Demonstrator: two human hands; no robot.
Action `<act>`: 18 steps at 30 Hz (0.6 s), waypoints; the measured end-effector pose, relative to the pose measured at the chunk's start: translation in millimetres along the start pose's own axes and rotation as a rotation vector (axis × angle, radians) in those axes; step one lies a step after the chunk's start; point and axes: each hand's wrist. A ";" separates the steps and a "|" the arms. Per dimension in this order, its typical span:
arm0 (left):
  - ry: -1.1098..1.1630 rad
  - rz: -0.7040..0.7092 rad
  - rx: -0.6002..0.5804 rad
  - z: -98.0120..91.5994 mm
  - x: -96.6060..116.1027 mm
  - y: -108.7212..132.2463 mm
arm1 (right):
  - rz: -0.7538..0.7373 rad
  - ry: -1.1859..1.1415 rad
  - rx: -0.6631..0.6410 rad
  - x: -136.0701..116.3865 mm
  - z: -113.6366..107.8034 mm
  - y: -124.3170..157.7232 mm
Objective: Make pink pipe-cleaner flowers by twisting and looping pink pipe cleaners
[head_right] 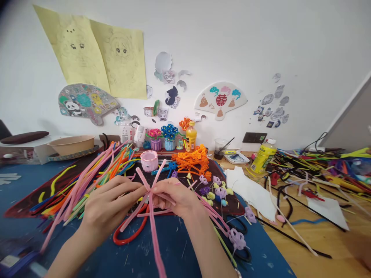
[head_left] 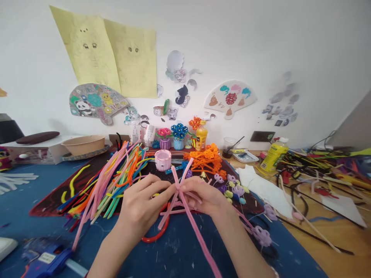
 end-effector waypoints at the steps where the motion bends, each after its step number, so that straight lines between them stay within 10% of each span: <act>1: -0.047 0.037 0.026 0.7 1.1 0.5 | 0.004 -0.021 0.008 -0.4 0.8 0.1; 8: -0.157 0.130 0.067 2.4 5.5 8.2 | 0.009 -0.024 0.000 0.7 6.9 3.0; 18: 0.430 -1.196 -0.073 8.0 3.2 0.9 | -0.873 0.652 0.215 -6.3 13.7 19.7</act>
Point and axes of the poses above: each hand's wrist, its own y-axis away from the middle knuckle, its own z-axis out of the palm, x = y × z, and after that the axes turned 15 degrees about x, right-handed
